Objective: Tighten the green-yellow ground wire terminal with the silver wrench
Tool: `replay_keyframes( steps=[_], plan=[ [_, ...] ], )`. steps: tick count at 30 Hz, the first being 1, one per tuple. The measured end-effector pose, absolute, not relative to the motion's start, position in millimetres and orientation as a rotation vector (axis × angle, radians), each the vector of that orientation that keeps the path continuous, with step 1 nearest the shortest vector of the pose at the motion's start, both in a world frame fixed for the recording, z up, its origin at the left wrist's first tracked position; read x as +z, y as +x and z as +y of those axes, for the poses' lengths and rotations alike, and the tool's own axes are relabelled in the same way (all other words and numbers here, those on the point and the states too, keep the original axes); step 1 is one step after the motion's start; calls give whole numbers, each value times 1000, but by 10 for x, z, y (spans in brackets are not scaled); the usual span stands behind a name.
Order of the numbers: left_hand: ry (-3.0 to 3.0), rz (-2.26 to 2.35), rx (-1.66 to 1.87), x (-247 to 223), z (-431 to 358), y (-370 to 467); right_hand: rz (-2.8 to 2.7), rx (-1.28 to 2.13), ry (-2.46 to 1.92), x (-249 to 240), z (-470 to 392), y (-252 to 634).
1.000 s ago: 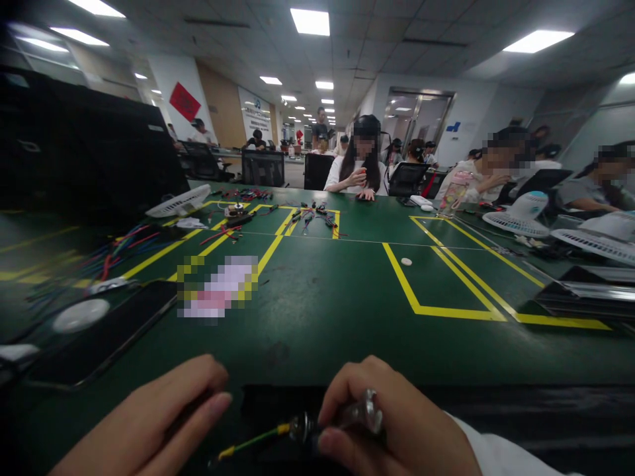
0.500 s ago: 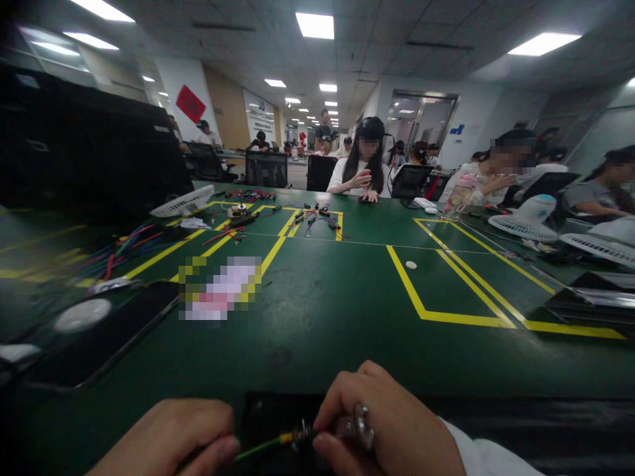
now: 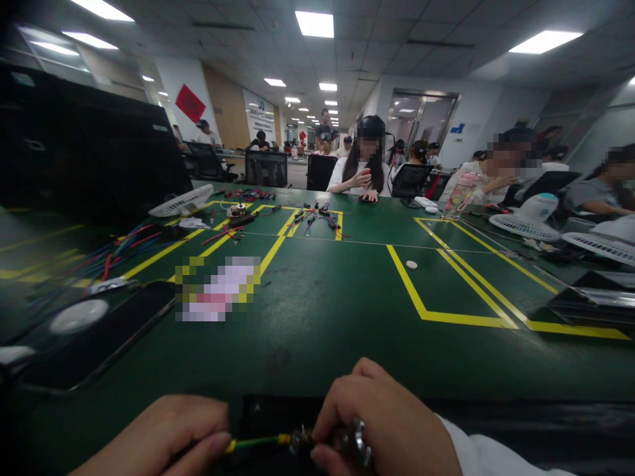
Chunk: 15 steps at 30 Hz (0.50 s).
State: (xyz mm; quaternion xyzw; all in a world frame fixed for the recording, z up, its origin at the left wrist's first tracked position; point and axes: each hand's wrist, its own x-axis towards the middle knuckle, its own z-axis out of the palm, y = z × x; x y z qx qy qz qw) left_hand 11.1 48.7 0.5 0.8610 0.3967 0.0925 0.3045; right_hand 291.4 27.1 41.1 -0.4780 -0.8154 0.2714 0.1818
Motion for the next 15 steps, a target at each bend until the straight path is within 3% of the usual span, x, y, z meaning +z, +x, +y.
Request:
replay_keyframes(
  steps=[11,15],
  plan=[
    [2164,1136,187,-81,502,103,-2498,921,-1090,637,520,2929],
    [2198,1080,193,-119,517,80,-2295,1023,-1219,596,456,2969]
  ],
)
